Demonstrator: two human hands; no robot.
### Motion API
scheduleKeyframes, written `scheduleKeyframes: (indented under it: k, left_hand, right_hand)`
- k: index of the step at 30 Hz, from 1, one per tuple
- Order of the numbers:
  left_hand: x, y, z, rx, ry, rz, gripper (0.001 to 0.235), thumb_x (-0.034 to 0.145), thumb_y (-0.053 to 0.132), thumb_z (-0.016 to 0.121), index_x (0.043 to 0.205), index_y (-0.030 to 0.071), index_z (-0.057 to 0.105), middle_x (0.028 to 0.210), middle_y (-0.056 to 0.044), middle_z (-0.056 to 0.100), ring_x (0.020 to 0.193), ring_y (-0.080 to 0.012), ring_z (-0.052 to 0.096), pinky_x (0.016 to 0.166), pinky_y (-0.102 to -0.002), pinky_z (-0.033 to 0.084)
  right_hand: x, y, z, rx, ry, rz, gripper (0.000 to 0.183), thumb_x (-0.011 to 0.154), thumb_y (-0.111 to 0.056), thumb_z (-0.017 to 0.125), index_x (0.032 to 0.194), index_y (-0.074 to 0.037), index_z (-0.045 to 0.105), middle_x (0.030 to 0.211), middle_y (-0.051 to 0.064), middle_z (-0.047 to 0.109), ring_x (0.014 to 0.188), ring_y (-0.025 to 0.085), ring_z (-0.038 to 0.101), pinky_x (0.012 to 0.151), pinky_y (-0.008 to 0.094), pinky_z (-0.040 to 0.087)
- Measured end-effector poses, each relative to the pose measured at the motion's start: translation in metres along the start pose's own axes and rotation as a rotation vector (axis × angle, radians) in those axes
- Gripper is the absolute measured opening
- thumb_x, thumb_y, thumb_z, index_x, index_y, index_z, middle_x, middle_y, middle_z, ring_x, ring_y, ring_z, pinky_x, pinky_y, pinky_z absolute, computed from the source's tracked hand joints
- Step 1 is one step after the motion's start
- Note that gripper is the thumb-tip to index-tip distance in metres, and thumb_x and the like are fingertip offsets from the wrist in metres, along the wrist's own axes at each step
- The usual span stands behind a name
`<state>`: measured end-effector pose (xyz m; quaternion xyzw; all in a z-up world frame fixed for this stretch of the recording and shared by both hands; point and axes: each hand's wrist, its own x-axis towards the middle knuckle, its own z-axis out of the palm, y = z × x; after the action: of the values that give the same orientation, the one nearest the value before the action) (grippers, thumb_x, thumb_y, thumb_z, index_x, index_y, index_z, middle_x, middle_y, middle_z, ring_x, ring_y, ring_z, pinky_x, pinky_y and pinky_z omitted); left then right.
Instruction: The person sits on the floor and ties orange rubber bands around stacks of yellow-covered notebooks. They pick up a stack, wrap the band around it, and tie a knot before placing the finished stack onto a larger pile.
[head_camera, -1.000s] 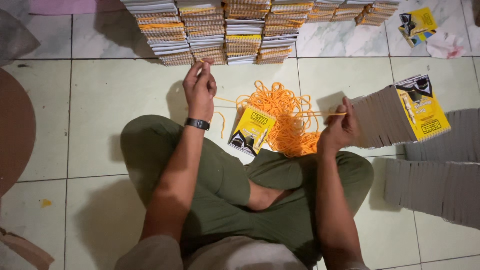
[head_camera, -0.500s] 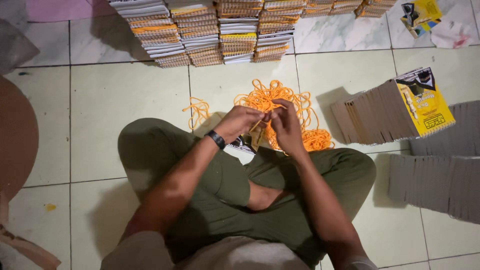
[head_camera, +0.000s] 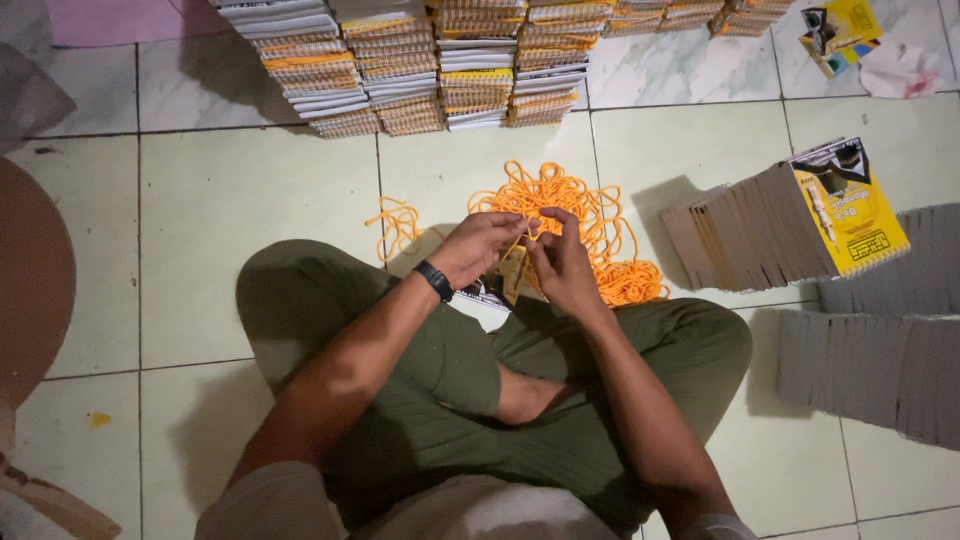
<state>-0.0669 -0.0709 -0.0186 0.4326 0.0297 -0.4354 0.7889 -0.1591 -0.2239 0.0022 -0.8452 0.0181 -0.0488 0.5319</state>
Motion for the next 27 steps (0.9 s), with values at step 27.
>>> scheduleKeyframes:
  k: [27]
  left_hand:
    - [-0.006,0.051,-0.024,-0.073,0.199,0.573,0.024,0.1,0.02,0.067,0.118,0.004,0.071,0.1,-0.007,0.075,0.102,-0.0157,0.07,0.084,-0.021,0.05]
  right_hand:
    - [0.01,0.1,-0.018,-0.539,0.037,0.462,0.027,0.088,-0.036,0.068,0.097,-0.012,0.077,0.099,0.012,0.068,0.107,0.041,0.062,0.097,0.057,0.051]
